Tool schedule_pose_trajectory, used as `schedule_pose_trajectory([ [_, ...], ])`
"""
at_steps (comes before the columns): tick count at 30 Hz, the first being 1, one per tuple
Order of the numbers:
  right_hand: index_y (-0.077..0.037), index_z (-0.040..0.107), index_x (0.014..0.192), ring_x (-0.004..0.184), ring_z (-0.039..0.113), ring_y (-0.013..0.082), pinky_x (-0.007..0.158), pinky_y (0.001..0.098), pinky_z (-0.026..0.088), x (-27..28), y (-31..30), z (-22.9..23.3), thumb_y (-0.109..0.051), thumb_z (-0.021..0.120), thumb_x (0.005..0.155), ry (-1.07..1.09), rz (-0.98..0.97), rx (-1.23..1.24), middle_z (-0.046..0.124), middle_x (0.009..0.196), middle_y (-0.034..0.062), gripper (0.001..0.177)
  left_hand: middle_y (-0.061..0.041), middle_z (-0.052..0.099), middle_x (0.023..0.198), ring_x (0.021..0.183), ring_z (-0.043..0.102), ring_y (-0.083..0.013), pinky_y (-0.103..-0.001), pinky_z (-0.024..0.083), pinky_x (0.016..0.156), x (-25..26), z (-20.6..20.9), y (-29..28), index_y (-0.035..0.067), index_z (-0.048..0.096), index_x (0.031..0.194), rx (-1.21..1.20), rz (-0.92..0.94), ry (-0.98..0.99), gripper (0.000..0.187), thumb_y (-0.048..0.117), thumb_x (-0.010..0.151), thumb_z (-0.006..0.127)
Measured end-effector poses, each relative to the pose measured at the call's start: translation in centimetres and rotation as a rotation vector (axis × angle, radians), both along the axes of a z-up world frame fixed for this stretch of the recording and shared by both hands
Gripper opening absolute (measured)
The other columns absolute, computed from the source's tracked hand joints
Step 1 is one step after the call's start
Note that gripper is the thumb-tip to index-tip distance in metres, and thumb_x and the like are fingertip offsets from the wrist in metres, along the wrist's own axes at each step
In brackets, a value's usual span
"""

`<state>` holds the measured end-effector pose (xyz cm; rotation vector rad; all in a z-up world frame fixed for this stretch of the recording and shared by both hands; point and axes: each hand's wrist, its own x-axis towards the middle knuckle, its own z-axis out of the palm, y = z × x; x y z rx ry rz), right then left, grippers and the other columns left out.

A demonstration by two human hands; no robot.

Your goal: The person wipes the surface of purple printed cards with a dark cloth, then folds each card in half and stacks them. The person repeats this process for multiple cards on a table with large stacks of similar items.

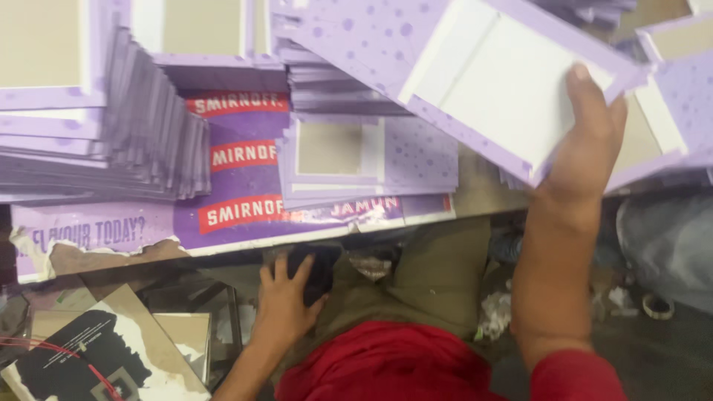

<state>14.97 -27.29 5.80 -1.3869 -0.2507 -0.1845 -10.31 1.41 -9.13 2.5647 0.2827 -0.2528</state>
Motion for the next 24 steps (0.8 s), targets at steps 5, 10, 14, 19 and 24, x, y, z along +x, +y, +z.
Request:
schedule_pose_trajectory([
  [5, 0.012, 0.051, 0.141, 0.127, 0.066, 0.0317, 0.116, 0.0419, 0.052, -1.1, 0.1, -1.3, -0.018, 0.042, 0.110, 0.115, 0.027, 0.356, 0.063, 0.136, 0.0218, 0.044, -0.017, 0.068, 0.117, 0.104, 0.066, -0.0395, -0.046, 0.055, 0.088, 0.5, 5.8, 1.9, 0.017, 0.068, 0.124, -0.081, 0.065, -0.273, 0.066, 0.015, 0.061, 0.084],
  [10, 0.012, 0.050, 0.143, 0.128, 0.063, 0.0320, 0.113, 0.0430, 0.049, -6.2, -0.3, -4.1, -0.015, 0.044, 0.109, 0.155, -0.074, 0.412, 0.061, 0.136, 0.0214, 0.044, -0.023, 0.056, 0.131, 0.118, 0.053, -0.0430, -0.059, 0.043, 0.095, 7.3, 12.2, 6.2, 0.015, 0.064, 0.143, 0.434, -0.028, -0.660, 0.075, 0.024, 0.072, 0.089],
  [14, 0.007, 0.047, 0.143, 0.130, 0.059, 0.0305, 0.114, 0.0426, 0.048, -10.9, 0.6, -6.5, -0.005, 0.050, 0.091, 0.353, -0.049, 0.461, 0.060, 0.137, 0.0193, 0.054, -0.024, 0.039, 0.159, 0.140, 0.042, -0.0469, -0.054, 0.040, 0.113, 11.9, 11.5, 5.2, 0.017, 0.049, 0.150, 0.424, 0.018, -0.759, 0.074, 0.029, 0.084, 0.079],
  [19, 0.000, 0.034, 0.149, 0.121, 0.059, 0.0319, 0.106, 0.0512, 0.046, -18.5, 5.3, -12.0, 0.003, 0.062, 0.088, 0.539, 0.105, 0.469, 0.057, 0.130, 0.0217, 0.068, -0.017, 0.049, 0.150, 0.130, 0.057, -0.0289, -0.039, 0.048, 0.107, 12.1, 7.9, 0.8, 0.011, 0.027, 0.158, -1.231, 0.244, -0.331, 0.072, 0.027, 0.097, 0.062],
  [24, 0.002, 0.026, 0.159, 0.122, 0.056, 0.0265, 0.113, 0.0471, 0.045, -18.9, 5.6, -12.1, -0.033, 0.078, 0.093, 0.523, 0.580, 0.501, 0.051, 0.145, 0.0205, 0.091, -0.016, 0.065, 0.135, 0.125, 0.062, -0.0202, -0.036, 0.051, 0.106, 15.8, 7.5, 1.3, -0.004, 0.049, 0.144, -1.336, 0.024, -0.155, 0.059, 0.011, 0.091, 0.070],
])
